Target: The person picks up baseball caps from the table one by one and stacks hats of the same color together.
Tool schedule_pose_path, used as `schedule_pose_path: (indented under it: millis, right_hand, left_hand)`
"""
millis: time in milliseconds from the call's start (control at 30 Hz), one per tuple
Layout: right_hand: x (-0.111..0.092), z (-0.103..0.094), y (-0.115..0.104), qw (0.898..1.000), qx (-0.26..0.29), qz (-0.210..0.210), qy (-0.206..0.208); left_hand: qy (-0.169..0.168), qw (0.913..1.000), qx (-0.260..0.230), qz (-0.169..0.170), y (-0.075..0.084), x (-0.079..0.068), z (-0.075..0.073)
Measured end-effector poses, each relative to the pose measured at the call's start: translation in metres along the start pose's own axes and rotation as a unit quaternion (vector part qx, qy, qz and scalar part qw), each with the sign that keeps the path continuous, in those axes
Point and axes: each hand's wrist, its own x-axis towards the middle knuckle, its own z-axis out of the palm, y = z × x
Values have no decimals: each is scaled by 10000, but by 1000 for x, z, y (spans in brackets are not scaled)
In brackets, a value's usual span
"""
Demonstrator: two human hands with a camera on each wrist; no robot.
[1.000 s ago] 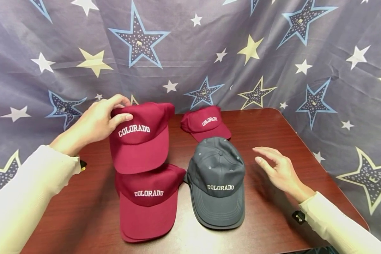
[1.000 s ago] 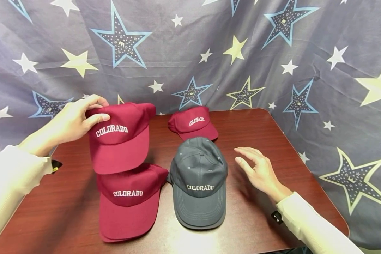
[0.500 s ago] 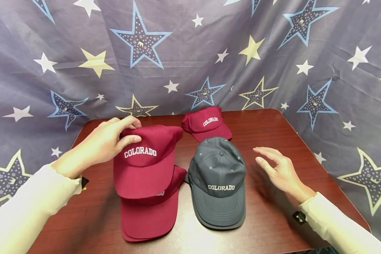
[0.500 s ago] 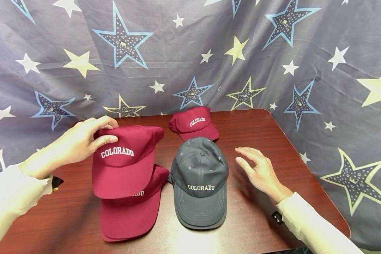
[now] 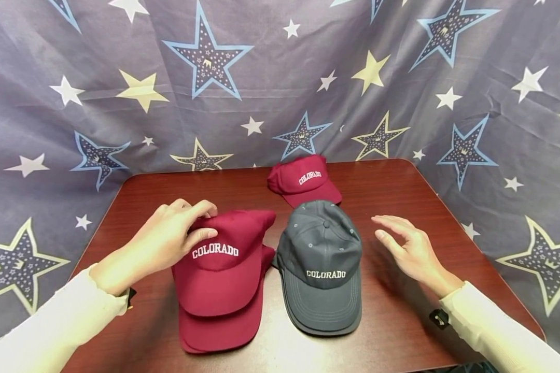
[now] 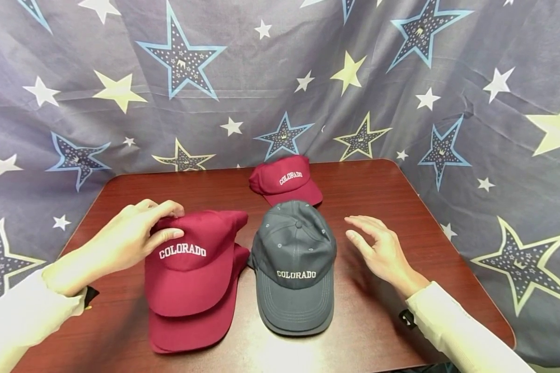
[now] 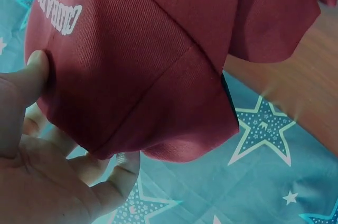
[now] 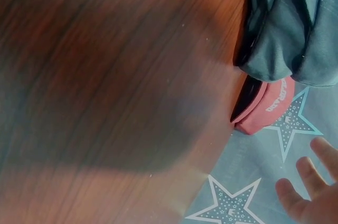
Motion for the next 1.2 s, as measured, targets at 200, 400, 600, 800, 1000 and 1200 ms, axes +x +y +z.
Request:
schedule_pose_path:
  millis: [200,400,600,800,1000,1200]
  right_hand:
    - [0,1,0,10000,-32,44,-61]
    - [0,3,1,10000,-30,-6,-26]
    - [1,2,2,10000,0,-31,-21]
    - [1,3,1,10000,-15,-44,-37]
    - [0,5,0,10000,-15,-67,-49]
    - [1,6,0,10000,-29,-64,-58]
  left_hand:
    - [-142,9998,77,-123,5,-8,8]
    - [-361,9990,161,-207,8,-18,18]
    - [-364,9987,327,-135,11,-32,31]
    - [-354,9978,528,-192,13,-41,42]
    - [-399,9972,582,-251,11,-42,46]
    - [-463,9973,492,-296,9,-43,47]
